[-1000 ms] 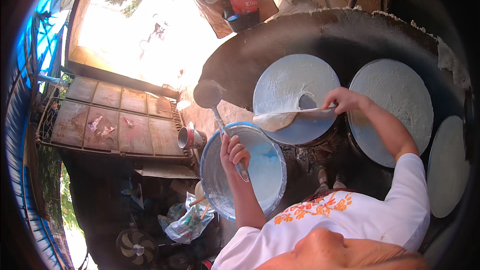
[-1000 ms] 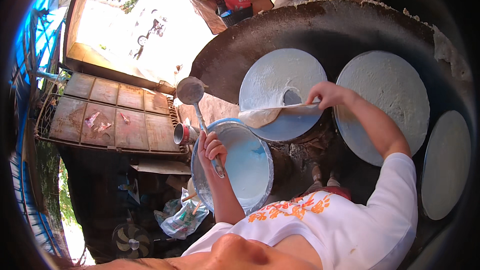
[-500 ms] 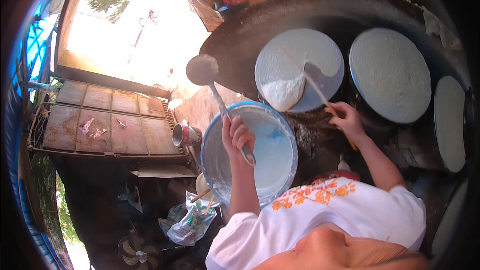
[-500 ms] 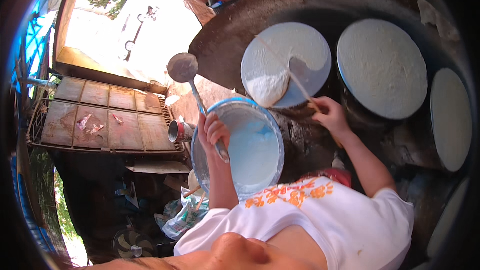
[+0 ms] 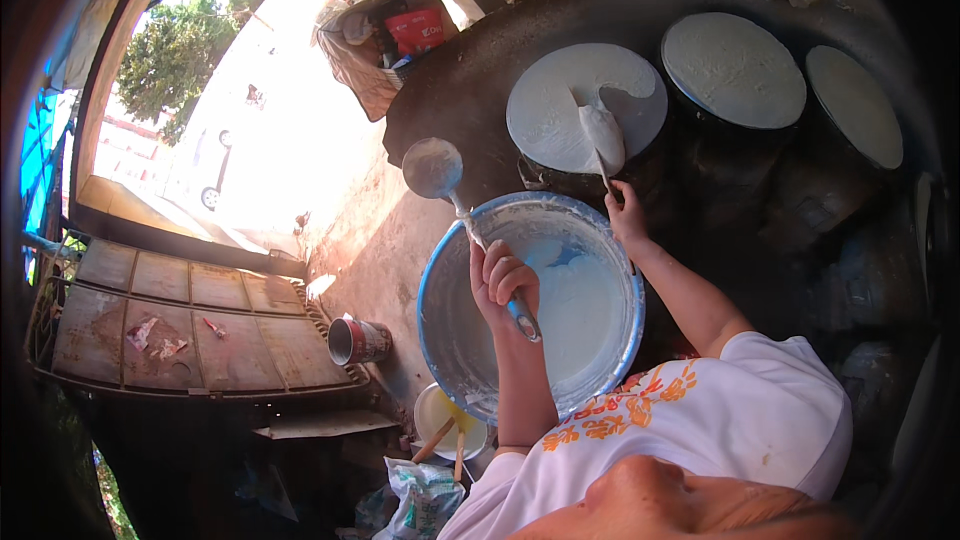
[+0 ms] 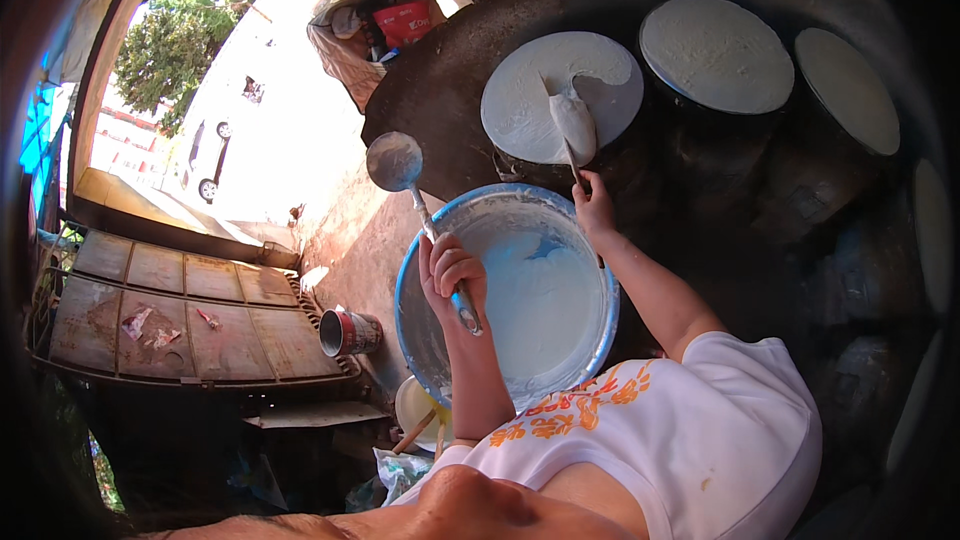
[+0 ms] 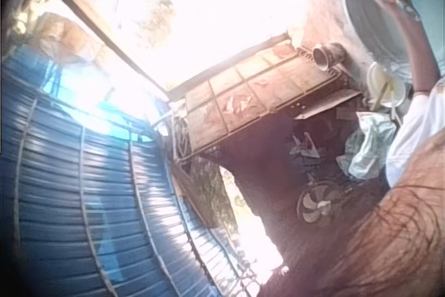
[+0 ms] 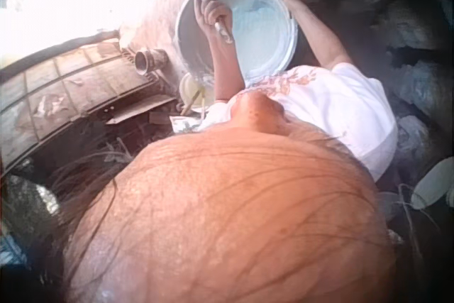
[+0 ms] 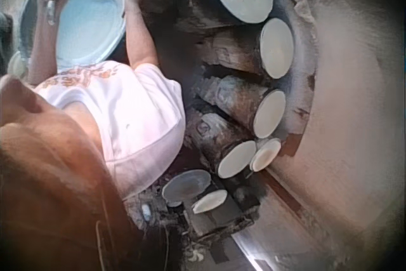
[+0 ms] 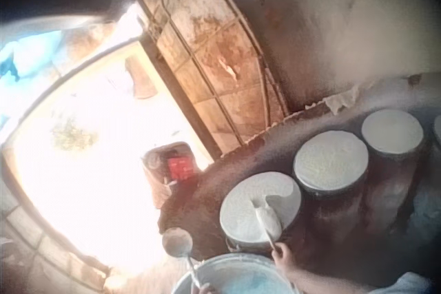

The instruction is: The person spreads batter onto multiple circular heating elements using a ladle and a wooden stick, then flips the cooked thin sheets by hand.

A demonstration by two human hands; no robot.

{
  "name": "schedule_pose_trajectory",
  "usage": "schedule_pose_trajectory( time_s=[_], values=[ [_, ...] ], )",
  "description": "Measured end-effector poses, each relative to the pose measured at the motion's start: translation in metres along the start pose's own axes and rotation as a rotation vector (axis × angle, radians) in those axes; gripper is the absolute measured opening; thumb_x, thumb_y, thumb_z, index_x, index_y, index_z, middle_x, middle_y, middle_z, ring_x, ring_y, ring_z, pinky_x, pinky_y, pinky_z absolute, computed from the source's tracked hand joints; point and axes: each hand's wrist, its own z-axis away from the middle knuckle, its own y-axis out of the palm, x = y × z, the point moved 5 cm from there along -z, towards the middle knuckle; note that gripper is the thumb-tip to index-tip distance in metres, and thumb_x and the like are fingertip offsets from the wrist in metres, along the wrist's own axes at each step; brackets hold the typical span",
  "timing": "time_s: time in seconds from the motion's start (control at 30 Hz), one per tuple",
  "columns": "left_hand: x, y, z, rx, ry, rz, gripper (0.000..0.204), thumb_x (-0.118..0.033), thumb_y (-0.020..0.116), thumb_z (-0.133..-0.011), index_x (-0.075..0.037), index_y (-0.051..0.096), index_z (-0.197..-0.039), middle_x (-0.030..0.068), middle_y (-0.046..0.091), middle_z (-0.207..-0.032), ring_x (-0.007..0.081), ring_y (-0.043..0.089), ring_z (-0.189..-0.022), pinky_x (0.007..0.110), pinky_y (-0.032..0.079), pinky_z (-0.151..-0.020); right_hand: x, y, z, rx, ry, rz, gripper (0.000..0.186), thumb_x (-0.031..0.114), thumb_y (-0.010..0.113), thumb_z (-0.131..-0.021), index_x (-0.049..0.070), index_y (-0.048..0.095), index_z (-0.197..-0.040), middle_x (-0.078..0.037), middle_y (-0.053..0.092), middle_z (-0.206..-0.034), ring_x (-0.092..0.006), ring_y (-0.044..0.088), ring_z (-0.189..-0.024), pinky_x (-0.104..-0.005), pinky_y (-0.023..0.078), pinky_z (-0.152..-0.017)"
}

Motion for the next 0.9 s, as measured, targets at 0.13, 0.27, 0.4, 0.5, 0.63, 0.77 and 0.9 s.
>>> schedule_pose_trajectory(
  time_s=[0.13, 0.27, 0.4, 0.5, 0.63, 0.77, 0.9],
  values=[
    [0.011, 0.008, 0.009, -0.012, -0.052, -0.039, 0.038, -0.029, 0.036, -0.097, -0.010, 0.033, -0.064, -0.0026, 0.029, -0.053, 0.0066, 0.034, -0.036, 0.020, 0.033, -0.033, 0.022, -0.004, -0.052, -0.094, 0.238, -0.120, 0.025, 0.026, 0.051, -0.090, 0.017, 0.050, -0.113, 0.000, 0.043, -0.060, -0.0087, 0.038, -0.040, -0.0257, 0.032, -0.033],
    [0.005, -0.014, 0.014, -0.110, -0.102, -0.086, 0.036, -0.026, 0.037, -0.096, -0.010, 0.034, -0.065, -0.0023, 0.029, -0.053, 0.0058, 0.032, -0.037, 0.020, 0.032, -0.033, 0.008, -0.024, -0.004, -0.027, -0.543, -0.006, 0.025, 0.019, 0.054, -0.088, 0.010, 0.056, -0.112, -0.003, 0.053, -0.067, -0.0113, 0.043, -0.042, -0.0292, 0.036, -0.036],
    [-0.006, -0.019, 0.019, -0.100, -0.112, -0.092, 0.035, -0.026, 0.036, -0.097, -0.009, 0.035, -0.066, -0.0023, 0.029, -0.054, 0.0059, 0.032, -0.037, 0.020, 0.031, -0.034, 0.021, -0.094, 0.021, 0.272, 0.325, 0.019, 0.033, 0.024, 0.050, -0.091, 0.015, 0.050, -0.123, 0.002, 0.043, -0.065, -0.0058, 0.034, -0.042, -0.0222, 0.032, -0.035],
    [0.007, -0.024, -0.005, -0.144, -0.144, -0.086, 0.034, -0.026, 0.035, -0.097, -0.009, 0.037, -0.068, -0.0023, 0.029, -0.055, 0.0060, 0.031, -0.038, 0.020, 0.030, -0.034, 0.025, -0.111, -0.034, 0.238, 0.302, 0.070, 0.034, 0.027, 0.046, -0.093, 0.019, 0.048, -0.126, 0.002, 0.043, -0.066, -0.0062, 0.032, -0.041, -0.0224, 0.031, -0.034],
    [0.032, -0.035, -0.028, -0.103, -0.135, -0.174, 0.034, -0.026, 0.032, -0.098, -0.009, 0.038, -0.069, -0.0019, 0.029, -0.055, 0.0067, 0.032, -0.039, 0.021, 0.030, -0.035, 0.037, -0.120, -0.104, 0.208, 0.333, 0.163, 0.033, 0.027, 0.044, -0.094, 0.021, 0.049, -0.126, 0.000, 0.045, -0.066, -0.0082, 0.036, -0.042, -0.0253, 0.032, -0.035],
    [0.034, -0.053, -0.060, -0.084, -0.179, -0.182, 0.035, -0.027, 0.031, -0.098, -0.009, 0.037, -0.069, -0.0019, 0.029, -0.055, 0.0073, 0.032, -0.040, 0.022, 0.030, -0.036, 0.034, -0.105, -0.075, 0.547, -0.117, 0.102, 0.034, 0.020, 0.050, -0.090, 0.009, 0.052, -0.122, -0.001, 0.052, -0.070, -0.0076, 0.045, -0.051, -0.0252, 0.039, -0.042],
    [0.041, -0.067, -0.086, -0.123, -0.124, -0.275, 0.018, -0.022, 0.030, -0.098, -0.025, 0.037, -0.114, -0.0019, 0.028, -0.057, 0.0061, 0.029, -0.040, 0.020, 0.028, -0.035, 0.037, -0.182, -0.051, 0.586, 0.306, 0.171, 0.033, 0.019, 0.047, -0.091, 0.010, 0.053, -0.122, 0.000, 0.053, -0.065, -0.0059, 0.044, -0.045, -0.0226, 0.039, -0.040]
  ],
)
